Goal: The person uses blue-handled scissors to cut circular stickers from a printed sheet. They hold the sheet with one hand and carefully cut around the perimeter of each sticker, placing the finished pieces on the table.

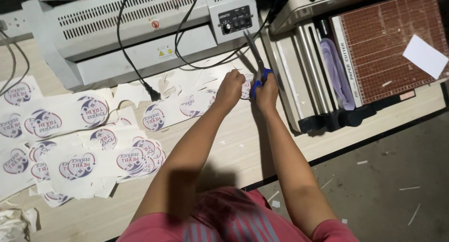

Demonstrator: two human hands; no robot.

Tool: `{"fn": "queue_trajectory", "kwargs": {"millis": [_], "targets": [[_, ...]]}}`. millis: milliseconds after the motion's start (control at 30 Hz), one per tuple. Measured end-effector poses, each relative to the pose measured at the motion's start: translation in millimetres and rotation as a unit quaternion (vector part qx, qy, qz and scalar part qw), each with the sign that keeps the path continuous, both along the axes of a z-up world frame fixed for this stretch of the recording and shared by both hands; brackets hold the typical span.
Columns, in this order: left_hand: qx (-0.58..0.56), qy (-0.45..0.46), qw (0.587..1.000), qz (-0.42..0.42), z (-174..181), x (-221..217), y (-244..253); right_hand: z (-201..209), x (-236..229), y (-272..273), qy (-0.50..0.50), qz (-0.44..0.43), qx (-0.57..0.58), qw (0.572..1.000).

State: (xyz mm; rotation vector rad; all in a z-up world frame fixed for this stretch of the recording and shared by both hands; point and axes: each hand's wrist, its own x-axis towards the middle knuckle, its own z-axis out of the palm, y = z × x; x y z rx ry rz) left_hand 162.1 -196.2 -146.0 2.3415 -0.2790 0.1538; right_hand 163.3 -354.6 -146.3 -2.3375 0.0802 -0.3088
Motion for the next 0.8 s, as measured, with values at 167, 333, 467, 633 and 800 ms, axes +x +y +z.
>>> {"fn": "queue_trajectory", "kwargs": {"millis": [167, 333, 467, 633, 800], "targets": [[-0.023, -0.064, 0.998, 0.008, 22.9, -20.5, 22.8, 11.0, -7.8, 2.5, -0.045, 0.016, -0.019, 0.999], [-0.028, -0.105, 0.993, 0.038, 48.1, -59.4, 100.4, 54.0, -27.3, 42.7, -0.047, -0.001, 0.031, 0.998], [0.039, -0.097, 0.993, 0.063, 58.1, -108.0, 181.2, 61.9, -45.8, 98.9, 0.024, 0.141, 0.140, 0.980], [0.090, -0.044, 0.990, 0.102, 59.4, -153.1, 233.4, 61.4, -73.1, 165.3, 0.037, 0.332, 0.129, 0.934], [0.189, 0.067, 0.963, 0.179, 35.3, -167.8, 247.4, 38.6, -85.7, 199.3, -0.035, 0.364, 0.036, 0.930]]}}
